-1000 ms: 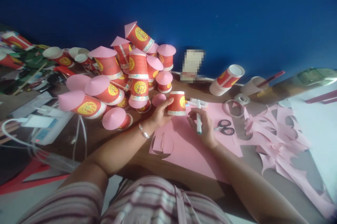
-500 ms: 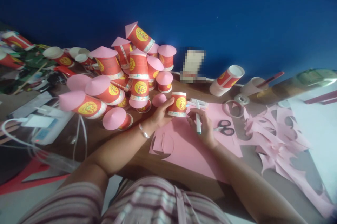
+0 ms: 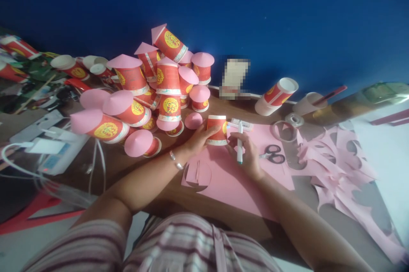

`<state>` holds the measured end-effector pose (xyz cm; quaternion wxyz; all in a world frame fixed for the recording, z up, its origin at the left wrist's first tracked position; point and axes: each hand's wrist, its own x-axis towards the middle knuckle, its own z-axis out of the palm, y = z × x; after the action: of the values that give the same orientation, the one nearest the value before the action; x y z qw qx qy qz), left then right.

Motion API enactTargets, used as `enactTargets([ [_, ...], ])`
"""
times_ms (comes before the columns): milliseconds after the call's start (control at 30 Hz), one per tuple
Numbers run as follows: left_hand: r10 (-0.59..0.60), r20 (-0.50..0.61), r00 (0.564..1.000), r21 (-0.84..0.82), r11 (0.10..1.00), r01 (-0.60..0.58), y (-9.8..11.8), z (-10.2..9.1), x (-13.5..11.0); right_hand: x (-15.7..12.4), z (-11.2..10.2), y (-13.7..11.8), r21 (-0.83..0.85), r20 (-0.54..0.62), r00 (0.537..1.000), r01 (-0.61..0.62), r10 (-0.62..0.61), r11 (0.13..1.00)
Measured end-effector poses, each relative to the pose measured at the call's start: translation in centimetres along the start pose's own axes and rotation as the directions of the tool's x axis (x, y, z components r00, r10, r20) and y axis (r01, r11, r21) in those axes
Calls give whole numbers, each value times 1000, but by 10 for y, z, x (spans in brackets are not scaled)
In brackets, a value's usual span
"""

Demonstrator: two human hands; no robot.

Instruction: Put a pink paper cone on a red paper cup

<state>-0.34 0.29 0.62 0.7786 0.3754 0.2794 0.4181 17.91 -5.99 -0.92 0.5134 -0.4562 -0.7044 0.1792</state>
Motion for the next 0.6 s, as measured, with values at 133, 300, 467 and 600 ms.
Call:
enactTargets([
  [133,1,55,998,-79,997,4,-3,-2,2,0,-1,1,-22,15,999,29,-28,999],
  [300,-7,98,995,-139,990,21,-2,-2,4,1,-2,1,-29,12,1000,13,-13,999],
  [467,67,79,995,-76,995,-61,0,-2,4,0,-1,2,-36,1,1000,-8,8,999],
  [600,51,25,998,-61,997,-50,-4,-6,5,-1,0,3,-26,0,1000,-5,5,1000],
])
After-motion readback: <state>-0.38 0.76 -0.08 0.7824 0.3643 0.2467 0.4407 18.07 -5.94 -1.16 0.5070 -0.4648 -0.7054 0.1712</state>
